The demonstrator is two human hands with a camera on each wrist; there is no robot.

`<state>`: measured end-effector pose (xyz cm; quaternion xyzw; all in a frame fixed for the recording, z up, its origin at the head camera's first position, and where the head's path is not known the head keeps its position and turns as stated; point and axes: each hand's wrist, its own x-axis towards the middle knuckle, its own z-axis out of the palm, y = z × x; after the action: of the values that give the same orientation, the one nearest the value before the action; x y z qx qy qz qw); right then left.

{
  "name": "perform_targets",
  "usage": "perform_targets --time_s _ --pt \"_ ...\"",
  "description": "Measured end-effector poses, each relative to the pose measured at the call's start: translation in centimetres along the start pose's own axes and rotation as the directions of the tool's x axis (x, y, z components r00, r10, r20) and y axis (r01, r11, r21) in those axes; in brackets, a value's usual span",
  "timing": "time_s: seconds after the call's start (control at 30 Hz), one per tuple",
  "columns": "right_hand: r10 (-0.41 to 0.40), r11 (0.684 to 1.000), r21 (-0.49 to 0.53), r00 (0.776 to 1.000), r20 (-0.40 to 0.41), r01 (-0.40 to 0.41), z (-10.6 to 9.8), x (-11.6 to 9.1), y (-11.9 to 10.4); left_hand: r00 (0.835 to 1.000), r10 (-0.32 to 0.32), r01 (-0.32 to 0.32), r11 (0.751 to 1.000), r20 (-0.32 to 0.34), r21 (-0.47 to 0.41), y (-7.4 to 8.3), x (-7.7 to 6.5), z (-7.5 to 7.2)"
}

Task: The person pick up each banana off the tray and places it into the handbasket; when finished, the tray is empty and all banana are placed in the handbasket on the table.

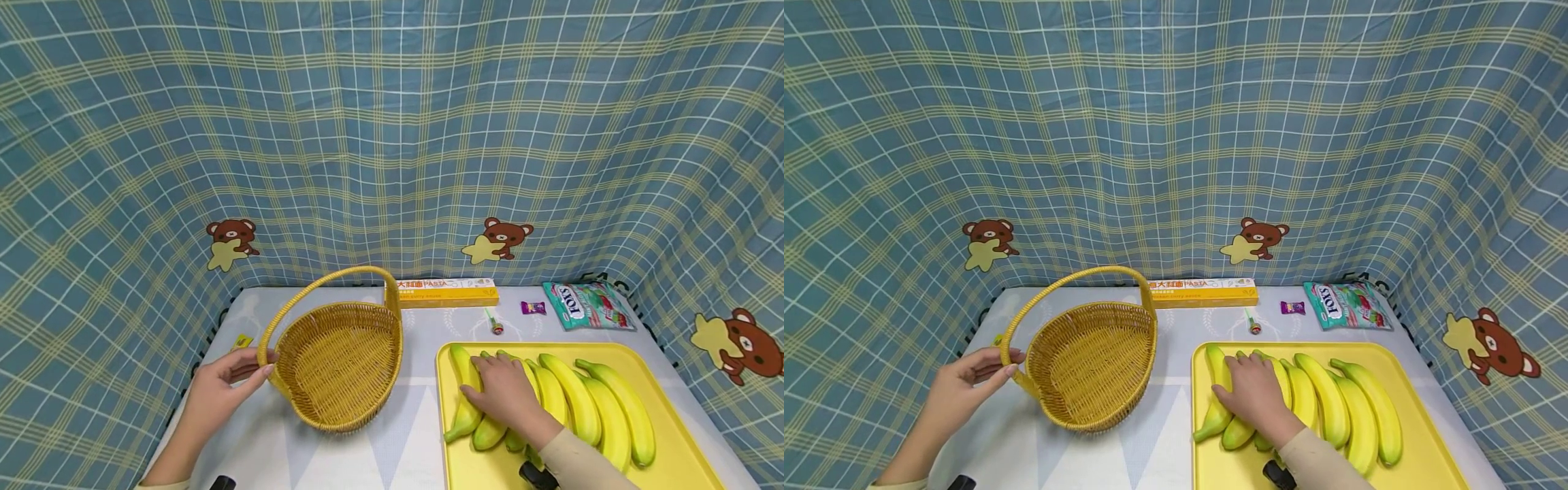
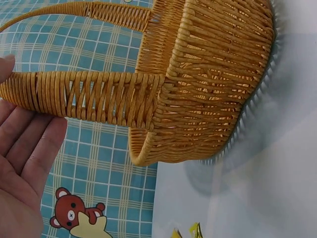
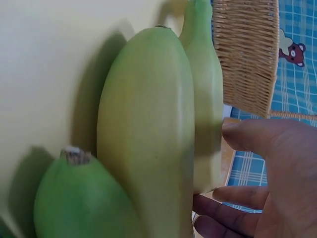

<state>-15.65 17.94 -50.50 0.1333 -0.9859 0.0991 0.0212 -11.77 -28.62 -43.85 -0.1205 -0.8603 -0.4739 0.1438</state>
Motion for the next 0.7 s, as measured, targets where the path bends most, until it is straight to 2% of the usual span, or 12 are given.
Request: perform_targets --time_s 0.2,0.5,0.7 --pt "-0.019 1.0 0.002 1.0 0.011 0.019 0.4 0.3 -0.7 1.0 -0.006 0.007 1.0 -0.018 0.005 -0.1 0.0 0.2" --pt "0.066 0.986 0.144 0.992 0.104 -0.081 0.6 0.5 -1.3 1.0 -0.015 0.015 1.0 -0.025 0.016 -0.4 -0.1 0.3" --pt "0.077 0.981 0.166 0.99 0.118 -0.096 0.7 0.6 -1.4 0.999 -0.018 0.018 1.0 -0.029 0.007 -0.4 -0.1 0.3"
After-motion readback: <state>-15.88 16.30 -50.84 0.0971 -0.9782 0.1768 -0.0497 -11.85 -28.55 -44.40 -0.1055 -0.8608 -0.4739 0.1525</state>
